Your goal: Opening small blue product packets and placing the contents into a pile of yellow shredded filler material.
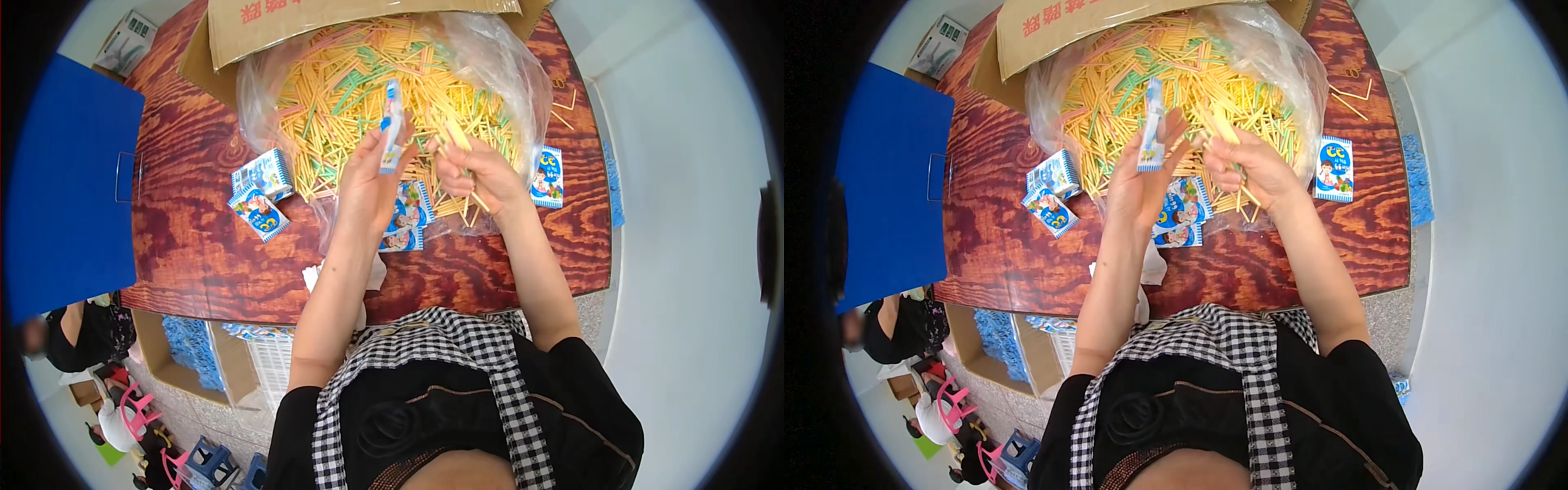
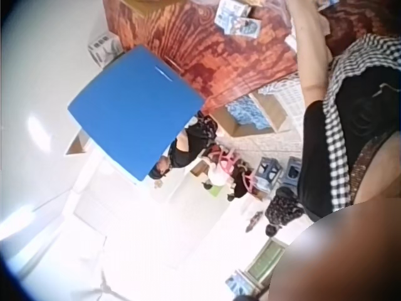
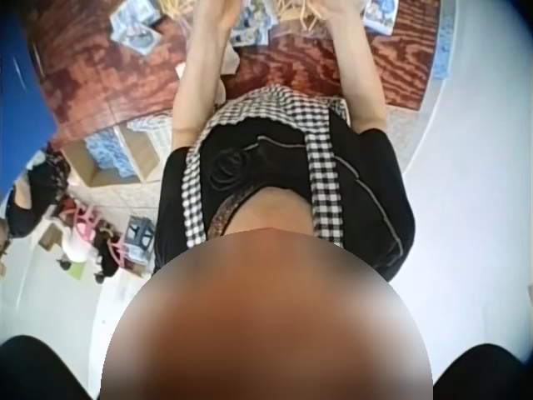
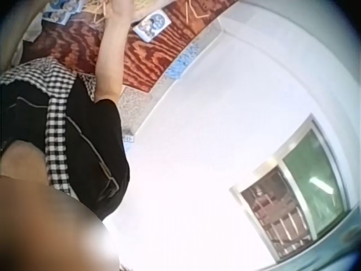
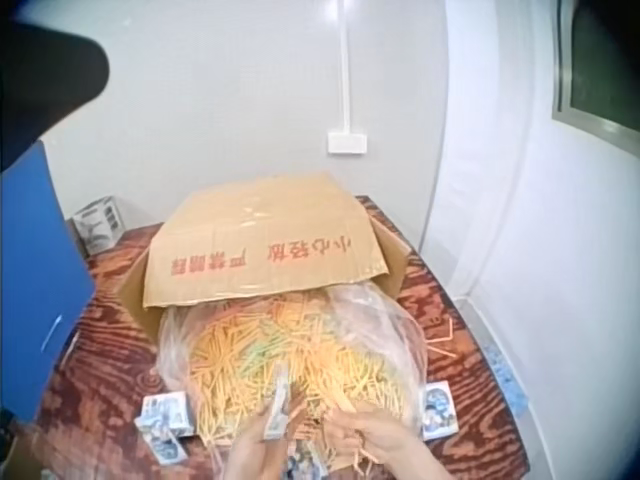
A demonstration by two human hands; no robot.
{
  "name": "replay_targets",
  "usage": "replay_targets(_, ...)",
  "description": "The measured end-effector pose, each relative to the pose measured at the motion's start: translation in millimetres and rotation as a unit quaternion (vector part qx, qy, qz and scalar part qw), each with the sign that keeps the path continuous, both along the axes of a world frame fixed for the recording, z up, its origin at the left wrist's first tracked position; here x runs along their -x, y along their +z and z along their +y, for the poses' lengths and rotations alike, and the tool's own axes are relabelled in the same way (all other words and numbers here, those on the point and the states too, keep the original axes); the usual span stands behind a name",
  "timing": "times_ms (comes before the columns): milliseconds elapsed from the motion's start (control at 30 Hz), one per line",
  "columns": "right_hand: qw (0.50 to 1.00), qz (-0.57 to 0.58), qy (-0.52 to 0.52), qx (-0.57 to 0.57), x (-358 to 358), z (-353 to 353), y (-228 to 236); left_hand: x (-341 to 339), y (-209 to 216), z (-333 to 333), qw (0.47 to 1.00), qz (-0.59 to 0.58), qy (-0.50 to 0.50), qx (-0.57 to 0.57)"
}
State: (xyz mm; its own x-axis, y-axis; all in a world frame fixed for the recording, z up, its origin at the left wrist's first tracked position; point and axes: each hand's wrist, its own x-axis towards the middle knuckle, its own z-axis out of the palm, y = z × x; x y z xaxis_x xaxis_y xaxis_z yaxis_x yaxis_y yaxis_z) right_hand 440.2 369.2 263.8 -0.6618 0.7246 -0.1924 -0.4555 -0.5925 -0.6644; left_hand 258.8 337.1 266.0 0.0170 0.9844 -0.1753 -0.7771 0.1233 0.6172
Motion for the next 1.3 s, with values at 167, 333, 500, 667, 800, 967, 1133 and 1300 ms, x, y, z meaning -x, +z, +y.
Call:
replay_targets(167,0.999,0.012,0.041,0.005,6,-8,4,10,6,18,0.964,0.244,0.0,-0.103)
replay_targets(333,0.999,0.013,0.046,0.024,3,-9,5,25,17,21,0.94,0.276,-0.18,-0.084)
replay_targets(500,0.997,-0.039,0.06,0.02,-10,-5,2,46,0,28,0.966,0.242,-0.083,-0.039)
replay_targets(667,0.998,0.02,-0.055,0.011,-7,1,-3,34,3,27,0.946,0.317,0.048,-0.039)
replay_targets(800,0.982,0.013,-0.178,-0.054,16,5,8,5,-4,5,0.998,-0.041,0.05,0.005)
replay_targets(967,0.946,-0.074,-0.276,-0.153,58,-5,25,-32,7,-9,0.965,-0.23,0.003,0.123)
replay_targets(1133,0.871,-0.189,-0.332,-0.309,70,-3,7,-36,5,-1,0.95,-0.284,0.043,0.126)
replay_targets(1300,0.803,-0.307,-0.307,-0.408,63,-8,6,-36,-1,7,0.949,-0.289,0.04,0.116)
